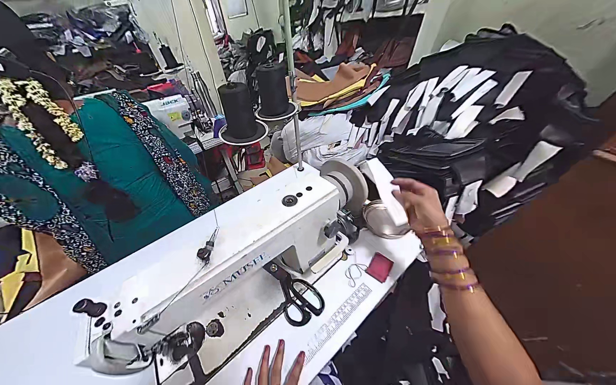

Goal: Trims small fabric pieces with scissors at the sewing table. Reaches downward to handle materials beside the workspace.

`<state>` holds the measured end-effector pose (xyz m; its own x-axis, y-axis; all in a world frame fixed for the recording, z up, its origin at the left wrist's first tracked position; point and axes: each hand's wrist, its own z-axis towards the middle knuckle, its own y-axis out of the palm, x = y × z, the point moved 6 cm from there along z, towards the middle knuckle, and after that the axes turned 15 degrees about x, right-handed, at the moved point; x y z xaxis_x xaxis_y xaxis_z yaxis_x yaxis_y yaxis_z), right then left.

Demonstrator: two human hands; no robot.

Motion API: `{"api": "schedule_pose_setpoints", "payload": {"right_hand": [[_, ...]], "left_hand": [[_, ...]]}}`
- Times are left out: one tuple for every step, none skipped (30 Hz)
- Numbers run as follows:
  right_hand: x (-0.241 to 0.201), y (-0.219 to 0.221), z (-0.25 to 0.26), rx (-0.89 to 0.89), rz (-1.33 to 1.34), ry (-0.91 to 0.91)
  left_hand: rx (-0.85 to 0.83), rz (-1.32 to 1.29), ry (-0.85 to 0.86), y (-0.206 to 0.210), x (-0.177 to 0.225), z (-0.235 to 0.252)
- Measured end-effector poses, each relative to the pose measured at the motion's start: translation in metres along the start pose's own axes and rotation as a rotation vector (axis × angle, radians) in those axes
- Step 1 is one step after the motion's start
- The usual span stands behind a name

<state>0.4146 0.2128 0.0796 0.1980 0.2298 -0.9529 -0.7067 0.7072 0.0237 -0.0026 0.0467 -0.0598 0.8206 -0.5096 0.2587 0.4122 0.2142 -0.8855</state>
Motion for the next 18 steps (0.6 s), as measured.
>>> {"api": "schedule_pose_setpoints", "payload": {"right_hand": [[-0.006, -0.011, -0.035, 0.025, 0.086, 0.065], [-0.01, -0.014, -0.073, 0.028, 0.182, 0.138], [-0.011, -0.013, -0.111, 0.017, 0.276, 0.215], [-0.009, -0.006, -0.148, -0.022, 0.365, 0.301], [-0.004, 0.003, -0.185, -0.087, 0.434, 0.384], [0.0, 0.015, -0.22, -0.156, 0.47, 0.461], [0.005, 0.028, -0.253, -0.236, 0.481, 0.531], [0.008, 0.041, -0.283, -0.323, 0.481, 0.588], [0.01, 0.055, -0.311, -0.402, 0.49, 0.643], [0.011, 0.067, -0.336, -0.473, 0.51, 0.694], [0.01, 0.077, -0.36, -0.531, 0.531, 0.738], [0.008, 0.086, -0.379, -0.581, 0.541, 0.763], [0.004, 0.093, -0.395, -0.632, 0.537, 0.762], [-0.002, 0.099, -0.409, -0.685, 0.507, 0.721], [-0.008, 0.101, -0.42, -0.767, 0.465, 0.646], [-0.015, 0.104, -0.431, -0.838, 0.399, 0.541], [-0.021, 0.107, -0.441, -0.903, 0.324, 0.431], [-0.026, 0.108, -0.451, -0.965, 0.275, 0.349]], "left_hand": [[0.043, -0.048, 0.008, -0.003, 0.0, 0.0], [0.098, -0.136, 0.003, -0.008, -0.001, 0.0], [0.161, -0.252, -0.013, -0.013, -0.002, 0.0], [0.22, -0.381, -0.04, -0.019, -0.003, 0.001], [0.261, -0.515, -0.078, -0.025, -0.003, 0.001], [0.284, -0.656, -0.13, -0.032, -0.003, 0.002], [0.298, -0.776, -0.189, -0.041, -0.003, 0.002], [0.299, -0.866, -0.265, -0.05, -0.005, 0.001], [0.299, -0.938, -0.351, -0.059, -0.008, -0.001], [0.286, -1.009, -0.443, -0.066, -0.014, -0.005], [0.278, -1.066, -0.526, -0.072, -0.021, -0.013], [0.312, -1.109, -0.587, -0.078, -0.029, -0.021], [0.381, -1.13, -0.616, -0.085, -0.037, -0.03], [0.462, -1.113, -0.634, -0.093, -0.044, -0.04], [0.533, -1.075, -0.645, -0.1, -0.049, -0.052], [0.589, -1.031, -0.651, -0.108, -0.053, -0.063], [0.636, -0.991, -0.667, -0.115, -0.055, -0.074], [0.672, -0.952, -0.68, -0.121, -0.057, -0.084]]}}
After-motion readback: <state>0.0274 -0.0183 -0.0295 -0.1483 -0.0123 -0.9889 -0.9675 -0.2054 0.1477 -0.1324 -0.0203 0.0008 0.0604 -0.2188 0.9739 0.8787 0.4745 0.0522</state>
